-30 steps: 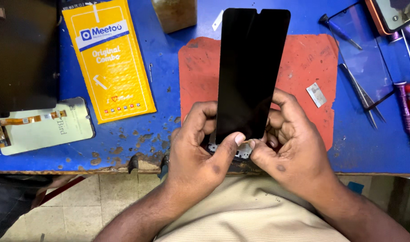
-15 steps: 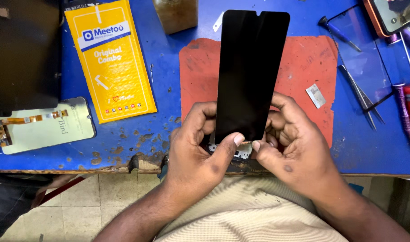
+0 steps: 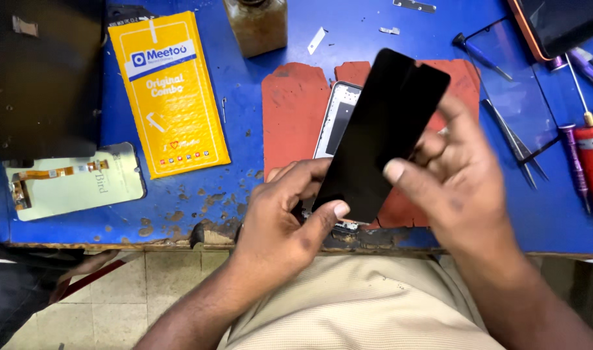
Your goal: The person tests a smartphone, opens it to access the internal components, works inside the chassis with tweezers, then aligns and attaches a replacement screen assembly onto the phone body. They press the new display into place, power the phone on, and unlock it to verify it works.
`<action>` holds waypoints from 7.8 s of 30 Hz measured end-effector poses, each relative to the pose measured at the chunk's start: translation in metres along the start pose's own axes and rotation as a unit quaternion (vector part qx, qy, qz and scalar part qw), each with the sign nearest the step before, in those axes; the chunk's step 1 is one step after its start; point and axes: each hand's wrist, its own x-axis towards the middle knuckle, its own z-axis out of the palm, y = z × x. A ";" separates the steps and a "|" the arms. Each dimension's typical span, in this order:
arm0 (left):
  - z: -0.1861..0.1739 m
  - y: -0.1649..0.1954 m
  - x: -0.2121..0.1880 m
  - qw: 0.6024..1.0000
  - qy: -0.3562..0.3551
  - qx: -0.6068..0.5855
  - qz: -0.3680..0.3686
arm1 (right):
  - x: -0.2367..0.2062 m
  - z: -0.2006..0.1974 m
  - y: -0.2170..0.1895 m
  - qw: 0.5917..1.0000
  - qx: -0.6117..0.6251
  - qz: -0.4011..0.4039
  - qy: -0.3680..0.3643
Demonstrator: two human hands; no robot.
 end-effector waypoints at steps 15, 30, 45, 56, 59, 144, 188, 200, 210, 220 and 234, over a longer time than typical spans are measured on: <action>-0.019 -0.015 -0.034 0.960 0.182 0.177 0.122 | 0.023 -0.009 0.003 0.988 -0.152 0.005 -0.026; -0.029 -0.029 -0.047 0.846 0.000 0.424 0.323 | 0.042 -0.007 -0.019 0.874 -0.482 -0.044 -0.045; -0.023 -0.024 -0.042 0.872 0.016 0.399 0.283 | 0.040 0.001 -0.028 0.737 -0.655 -0.131 -0.100; -0.008 -0.027 -0.038 0.872 0.040 0.428 0.234 | 0.059 -0.007 -0.028 0.868 -0.494 0.013 -0.057; -0.007 -0.024 -0.038 0.868 0.051 0.428 0.246 | 0.057 -0.014 -0.026 0.954 -0.285 0.066 -0.057; 0.045 -0.003 0.020 0.903 0.136 -0.402 -0.064 | -0.014 0.014 -0.025 0.822 -0.539 -0.182 0.002; 0.013 -0.001 0.023 0.950 0.125 -0.267 -0.104 | -0.009 0.007 -0.039 0.783 -0.586 -0.204 -0.048; -0.005 0.004 0.033 0.907 0.118 -0.399 -0.066 | -0.010 -0.037 0.003 0.977 -0.016 0.211 -0.034; 0.018 0.001 0.029 0.824 0.000 -0.564 0.055 | -0.016 -0.015 0.021 0.985 0.049 0.150 -0.064; 0.017 -0.009 0.027 0.755 -0.073 -0.650 0.048 | -0.023 -0.009 0.023 0.986 0.040 0.111 -0.118; 0.004 -0.010 0.033 0.695 -0.124 -0.708 -0.008 | -0.027 -0.053 0.006 0.997 -0.071 0.013 0.033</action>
